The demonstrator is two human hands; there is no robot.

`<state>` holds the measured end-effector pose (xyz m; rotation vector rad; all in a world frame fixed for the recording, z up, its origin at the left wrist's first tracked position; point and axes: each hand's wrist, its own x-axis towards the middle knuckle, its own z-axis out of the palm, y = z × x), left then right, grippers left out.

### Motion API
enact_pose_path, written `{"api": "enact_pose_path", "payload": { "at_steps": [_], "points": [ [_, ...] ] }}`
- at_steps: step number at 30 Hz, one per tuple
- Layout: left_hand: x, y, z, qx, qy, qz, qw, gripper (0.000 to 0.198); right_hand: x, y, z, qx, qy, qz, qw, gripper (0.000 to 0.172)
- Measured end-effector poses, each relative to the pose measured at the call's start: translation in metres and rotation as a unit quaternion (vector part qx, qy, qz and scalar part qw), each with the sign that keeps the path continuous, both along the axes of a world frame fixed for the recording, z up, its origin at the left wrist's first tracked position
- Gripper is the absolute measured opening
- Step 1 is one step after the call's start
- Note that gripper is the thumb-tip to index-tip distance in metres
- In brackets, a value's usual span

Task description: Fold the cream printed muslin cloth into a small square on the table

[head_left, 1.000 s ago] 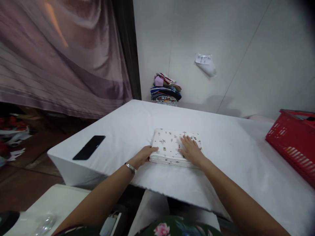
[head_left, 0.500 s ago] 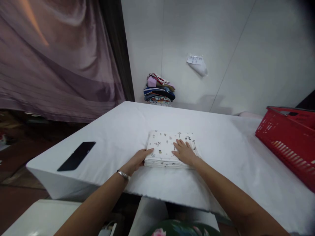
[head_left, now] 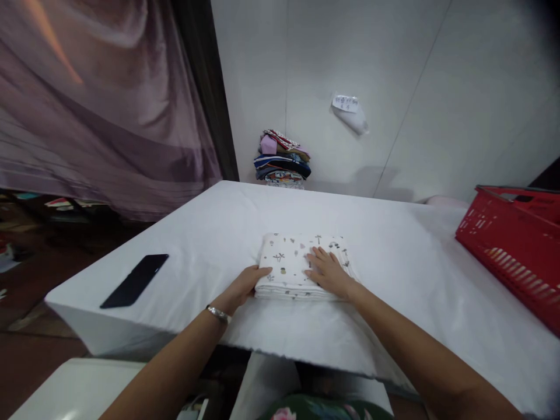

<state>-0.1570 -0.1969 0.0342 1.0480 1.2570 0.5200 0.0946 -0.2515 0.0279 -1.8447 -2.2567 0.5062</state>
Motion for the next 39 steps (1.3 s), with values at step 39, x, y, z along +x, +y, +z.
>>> {"api": "enact_pose_path", "payload": {
  "at_steps": [39],
  "points": [
    [0.026, 0.007, 0.030, -0.075, -0.268, 0.026, 0.960, 0.022, -0.023, -0.041, -0.008, 0.256, -0.071, 0.002, 0.964, 0.083]
  ]
}}
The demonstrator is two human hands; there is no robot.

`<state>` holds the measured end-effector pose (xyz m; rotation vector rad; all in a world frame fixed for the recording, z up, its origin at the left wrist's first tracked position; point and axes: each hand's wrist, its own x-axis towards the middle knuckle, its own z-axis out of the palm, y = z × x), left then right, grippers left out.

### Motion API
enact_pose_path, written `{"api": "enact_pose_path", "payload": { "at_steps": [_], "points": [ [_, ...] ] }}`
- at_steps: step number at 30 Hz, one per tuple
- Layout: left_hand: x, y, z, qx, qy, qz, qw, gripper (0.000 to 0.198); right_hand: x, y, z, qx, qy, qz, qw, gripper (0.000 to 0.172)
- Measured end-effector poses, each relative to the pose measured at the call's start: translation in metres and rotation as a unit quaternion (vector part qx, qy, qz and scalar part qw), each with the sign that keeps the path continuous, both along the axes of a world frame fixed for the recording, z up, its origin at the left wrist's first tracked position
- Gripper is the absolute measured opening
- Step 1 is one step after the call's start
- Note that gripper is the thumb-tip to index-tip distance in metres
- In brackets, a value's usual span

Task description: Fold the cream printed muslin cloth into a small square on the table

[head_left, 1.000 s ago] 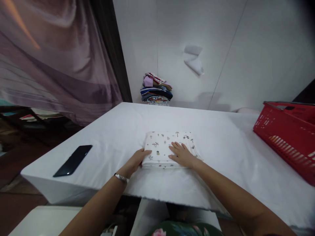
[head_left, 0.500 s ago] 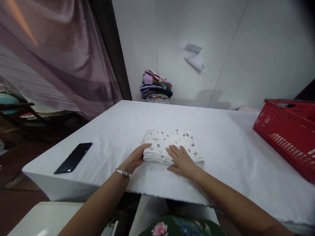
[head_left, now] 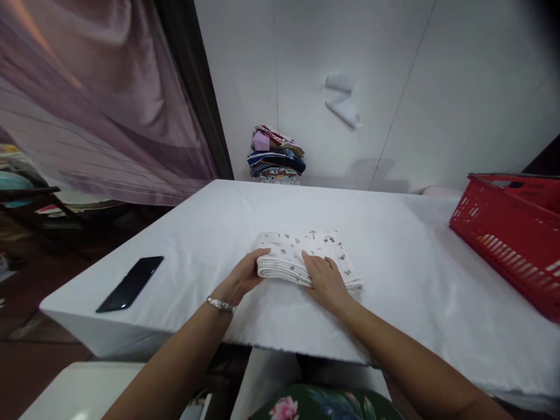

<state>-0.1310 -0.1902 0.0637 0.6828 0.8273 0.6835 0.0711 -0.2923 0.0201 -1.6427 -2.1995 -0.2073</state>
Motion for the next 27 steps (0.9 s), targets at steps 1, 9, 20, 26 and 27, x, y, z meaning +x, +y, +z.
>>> {"api": "enact_pose_path", "payload": {
  "at_steps": [1, 9, 20, 26, 27],
  "points": [
    [0.000, 0.000, 0.000, 0.001, 0.004, 0.001, 1.000, 0.022, 0.004, 0.000, 0.000, -0.003, 0.000, -0.003, 1.000, 0.084],
    [-0.012, -0.008, -0.001, -0.007, -0.018, 0.016, 1.000, 0.029, -0.005, -0.009, 0.015, -0.110, -0.015, -0.005, 0.994, 0.071],
    [-0.028, -0.065, -0.035, -0.066, -0.180, 0.273, 0.943, 0.056, -0.046, 0.002, 0.044, -0.205, -0.059, -0.011, 0.977, 0.071],
    [-0.012, -0.095, -0.030, -0.116, -0.214, 0.227, 0.943, 0.062, -0.052, 0.003, 0.048, -0.207, -0.083, -0.030, 0.974, 0.069],
    [-0.009, -0.097, -0.030, -0.114, -0.212, 0.217, 0.946, 0.060, -0.054, 0.002, 0.048, -0.209, -0.090, -0.029, 0.973, 0.069]
  ]
}}
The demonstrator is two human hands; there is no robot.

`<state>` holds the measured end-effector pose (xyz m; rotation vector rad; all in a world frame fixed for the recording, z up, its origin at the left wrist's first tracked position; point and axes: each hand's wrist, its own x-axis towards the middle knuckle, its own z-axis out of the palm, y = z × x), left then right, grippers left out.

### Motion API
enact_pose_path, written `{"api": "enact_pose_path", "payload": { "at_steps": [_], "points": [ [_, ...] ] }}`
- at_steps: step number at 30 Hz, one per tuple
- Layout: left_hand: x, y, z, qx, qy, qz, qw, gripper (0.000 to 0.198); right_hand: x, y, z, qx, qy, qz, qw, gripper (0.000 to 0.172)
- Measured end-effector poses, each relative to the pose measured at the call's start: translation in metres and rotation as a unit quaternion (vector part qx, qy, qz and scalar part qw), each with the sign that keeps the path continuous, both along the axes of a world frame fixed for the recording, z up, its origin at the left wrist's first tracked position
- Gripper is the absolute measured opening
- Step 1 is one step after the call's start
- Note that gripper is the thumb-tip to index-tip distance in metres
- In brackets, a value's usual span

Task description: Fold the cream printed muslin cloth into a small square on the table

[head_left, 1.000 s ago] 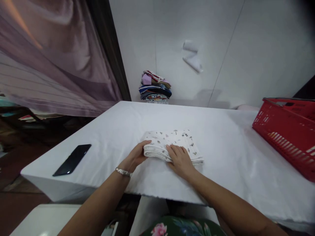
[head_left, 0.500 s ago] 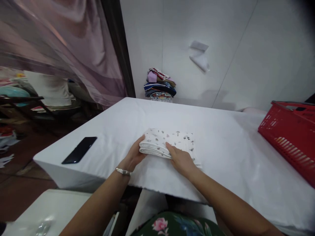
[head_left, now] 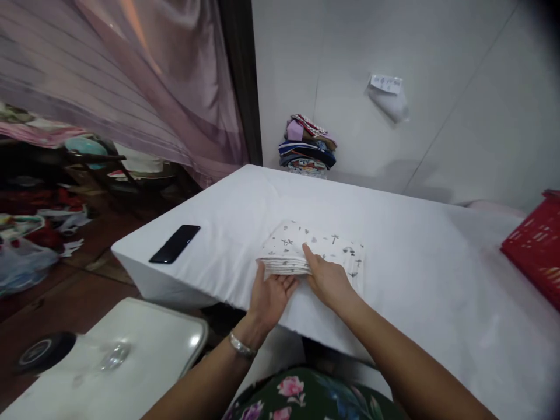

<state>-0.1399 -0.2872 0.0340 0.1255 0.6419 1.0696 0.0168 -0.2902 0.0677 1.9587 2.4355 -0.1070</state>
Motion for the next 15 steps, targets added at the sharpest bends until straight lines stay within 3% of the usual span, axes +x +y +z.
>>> {"api": "enact_pose_path", "payload": {
  "at_steps": [8, 13, 15],
  "points": [
    [0.004, 0.009, 0.005, 0.047, 0.056, 0.005, 0.997, 0.035, -0.020, -0.017, -0.020, 0.005, -0.054, 0.034, 0.998, 0.058],
    [0.003, 0.008, 0.005, 0.000, 0.090, -0.008, 0.996, 0.027, 0.007, -0.006, -0.006, -0.047, 0.081, 0.092, 0.991, 0.056],
    [0.002, 0.006, 0.004, -0.009, 0.097, -0.010, 0.995, 0.026, 0.028, 0.014, -0.001, -0.021, 0.126, 0.042, 0.991, 0.049]
  ]
}}
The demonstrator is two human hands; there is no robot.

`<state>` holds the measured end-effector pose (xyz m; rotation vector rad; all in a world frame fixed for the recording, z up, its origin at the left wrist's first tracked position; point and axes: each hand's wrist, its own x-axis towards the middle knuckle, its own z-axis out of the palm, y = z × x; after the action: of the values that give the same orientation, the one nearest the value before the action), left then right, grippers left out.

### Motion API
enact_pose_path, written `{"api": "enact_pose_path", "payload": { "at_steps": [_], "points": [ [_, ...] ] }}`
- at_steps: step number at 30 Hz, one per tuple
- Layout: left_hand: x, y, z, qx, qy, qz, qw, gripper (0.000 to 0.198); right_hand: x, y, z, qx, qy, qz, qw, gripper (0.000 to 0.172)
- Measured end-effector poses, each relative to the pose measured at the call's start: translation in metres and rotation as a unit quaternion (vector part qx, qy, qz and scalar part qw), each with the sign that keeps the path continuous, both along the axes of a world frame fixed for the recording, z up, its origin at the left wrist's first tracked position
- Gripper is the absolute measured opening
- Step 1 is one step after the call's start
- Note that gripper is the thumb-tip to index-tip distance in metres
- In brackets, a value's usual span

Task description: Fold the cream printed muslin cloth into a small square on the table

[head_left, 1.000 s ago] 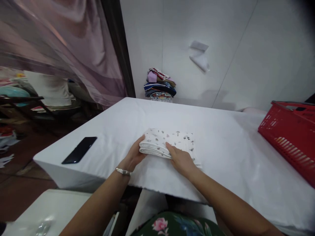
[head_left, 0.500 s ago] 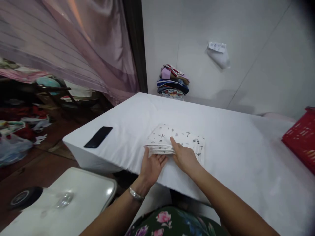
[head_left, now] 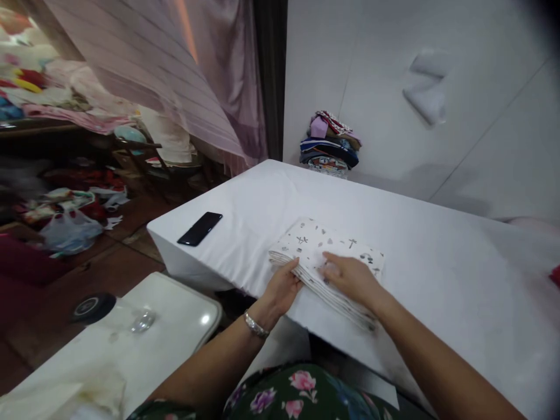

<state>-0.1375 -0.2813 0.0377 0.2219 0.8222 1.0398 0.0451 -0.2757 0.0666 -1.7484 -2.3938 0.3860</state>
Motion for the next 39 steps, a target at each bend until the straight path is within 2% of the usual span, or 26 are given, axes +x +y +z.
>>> {"api": "enact_pose_path", "payload": {
  "at_steps": [2, 4, 9, 11, 15, 20, 23, 26, 28, 32, 34, 36, 39],
  "points": [
    [-0.001, -0.002, -0.002, 0.000, 0.008, -0.004, 1.000, 0.025, 0.023, 0.026, -0.001, 0.054, 0.004, -0.065, 0.996, 0.046],
    [-0.001, -0.005, -0.004, 0.006, 0.012, -0.011, 1.000, 0.025, 0.044, 0.053, -0.007, 0.070, -0.016, -0.104, 0.992, 0.047],
    [0.001, -0.010, -0.008, 0.009, 0.021, -0.029, 0.999, 0.029, 0.077, 0.100, -0.025, -0.092, 0.006, -0.138, 0.986, 0.064],
    [0.002, -0.011, -0.010, 0.012, 0.023, -0.041, 0.999, 0.032, 0.082, 0.109, -0.027, -0.129, 0.032, -0.130, 0.983, 0.069],
    [0.006, -0.011, -0.012, 0.024, 0.029, -0.047, 0.998, 0.037, 0.086, 0.122, -0.024, -0.156, 0.081, -0.118, 0.977, 0.073],
    [0.009, -0.008, -0.020, 0.034, 0.055, -0.034, 0.997, 0.042, 0.093, 0.132, -0.025, -0.255, 0.111, -0.126, 0.952, 0.064],
    [0.009, -0.002, -0.021, 0.040, 0.077, -0.030, 0.996, 0.042, 0.098, 0.131, -0.025, -0.267, 0.143, -0.132, 0.944, 0.060],
    [0.009, 0.014, -0.019, 0.059, 0.096, -0.043, 0.993, 0.040, 0.107, 0.127, -0.019, -0.229, 0.152, -0.138, 0.952, 0.052],
    [0.011, 0.035, -0.017, 0.071, 0.111, -0.050, 0.990, 0.039, 0.117, 0.125, -0.015, -0.198, 0.151, -0.162, 0.955, 0.051],
    [0.023, 0.092, -0.015, 0.077, 0.197, -0.031, 0.977, 0.031, 0.135, 0.115, -0.010, -0.157, 0.184, -0.288, 0.926, 0.071],
    [0.031, 0.118, -0.016, 0.075, 0.224, -0.025, 0.972, 0.029, 0.140, 0.107, -0.012, -0.161, 0.204, -0.323, 0.910, 0.074],
    [0.038, 0.135, -0.018, 0.075, 0.244, -0.024, 0.967, 0.029, 0.144, 0.098, -0.017, -0.189, 0.224, -0.321, 0.900, 0.065],
    [0.041, 0.144, -0.024, 0.085, 0.270, -0.024, 0.959, 0.036, 0.152, 0.082, -0.026, -0.226, 0.267, -0.306, 0.885, 0.057]
  ]
}}
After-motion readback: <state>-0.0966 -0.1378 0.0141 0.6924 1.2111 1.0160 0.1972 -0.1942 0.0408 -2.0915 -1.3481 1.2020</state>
